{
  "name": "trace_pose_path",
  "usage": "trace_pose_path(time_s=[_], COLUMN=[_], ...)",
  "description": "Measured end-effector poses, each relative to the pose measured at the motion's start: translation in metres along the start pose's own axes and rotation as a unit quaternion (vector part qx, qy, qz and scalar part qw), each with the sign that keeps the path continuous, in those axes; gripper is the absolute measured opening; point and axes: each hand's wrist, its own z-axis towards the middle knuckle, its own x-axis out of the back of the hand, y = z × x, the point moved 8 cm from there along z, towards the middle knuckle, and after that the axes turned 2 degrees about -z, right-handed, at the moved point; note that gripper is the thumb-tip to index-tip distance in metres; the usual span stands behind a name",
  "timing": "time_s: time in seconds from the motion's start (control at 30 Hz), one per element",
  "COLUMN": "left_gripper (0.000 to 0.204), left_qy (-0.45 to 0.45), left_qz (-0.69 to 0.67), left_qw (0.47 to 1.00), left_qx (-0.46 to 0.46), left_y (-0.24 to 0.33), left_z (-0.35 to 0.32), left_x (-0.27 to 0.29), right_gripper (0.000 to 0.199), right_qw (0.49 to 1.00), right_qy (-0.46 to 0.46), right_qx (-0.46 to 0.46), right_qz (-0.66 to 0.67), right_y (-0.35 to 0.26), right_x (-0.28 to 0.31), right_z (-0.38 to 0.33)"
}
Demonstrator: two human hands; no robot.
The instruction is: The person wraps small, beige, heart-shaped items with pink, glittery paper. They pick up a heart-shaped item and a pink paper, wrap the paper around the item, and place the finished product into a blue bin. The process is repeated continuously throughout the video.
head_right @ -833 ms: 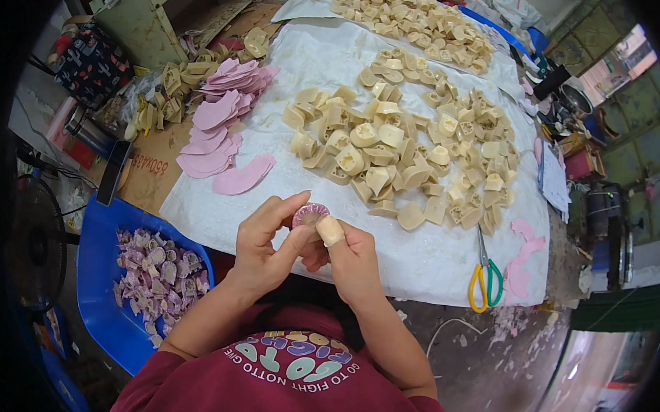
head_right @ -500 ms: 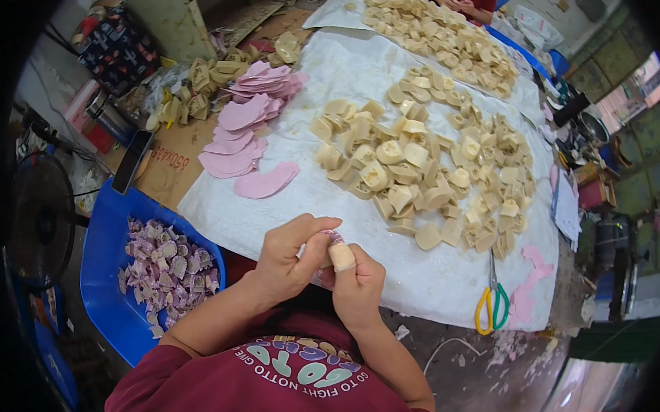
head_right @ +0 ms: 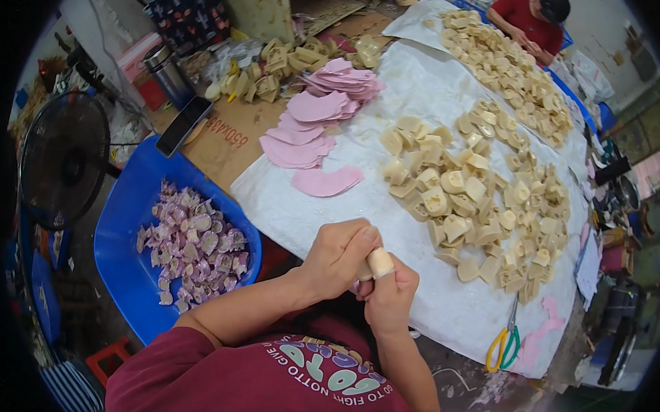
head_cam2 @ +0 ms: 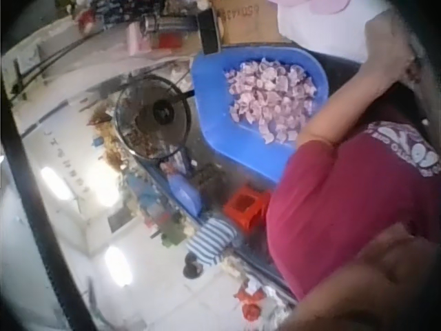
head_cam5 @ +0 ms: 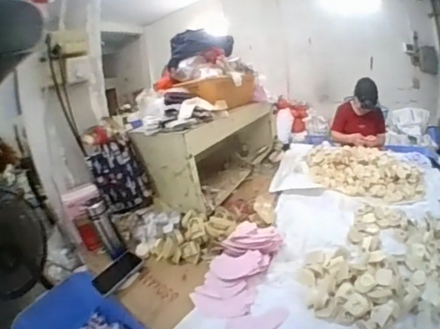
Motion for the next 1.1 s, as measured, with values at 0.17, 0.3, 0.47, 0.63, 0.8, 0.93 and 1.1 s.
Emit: trace_pose_path(time_s=[0.17,0.3,0.47,0.63,0.8,0.93,1.1], left_gripper=[0.028,0.028,0.029,0.031,0.031,0.039,0.046], left_qy=[0.118,0.209,0.259,0.314,0.198,0.117,0.112], left_qz=[-0.318,-0.150,0.355,0.446,0.327,0.281,0.323], left_qw=[0.924,0.965,0.859,0.838,0.915,0.939,0.930], left_qx=[0.176,0.042,0.263,0.024,-0.128,-0.159,-0.133], left_y=[-0.025,-0.027,-0.021,0.022,0.038,0.015,-0.037], left_z=[-0.009,-0.040,-0.124,-0.121,-0.076,-0.035,0.009], left_x=[0.030,0.151,0.281,0.264,0.178,0.115,0.104], right_gripper=[0.033,0.024,0.012,0.011,0.008,0.007,0.005], right_qw=[0.987,0.963,0.840,0.729,0.709,0.733,0.764], right_qy=[-0.110,-0.128,-0.086,-0.102,-0.100,-0.075,-0.086], right_qx=[-0.101,-0.053,0.305,0.364,0.305,0.314,0.327], right_qz=[-0.059,-0.230,-0.441,-0.570,-0.628,-0.599,-0.549], right_y=[0.029,0.035,-0.001,0.016,0.030,0.026,0.025], right_x=[-0.018,-0.019,-0.050,-0.085,-0.077,-0.073,-0.066], right_z=[0.005,0.019,0.069,0.110,0.102,0.089,0.088])
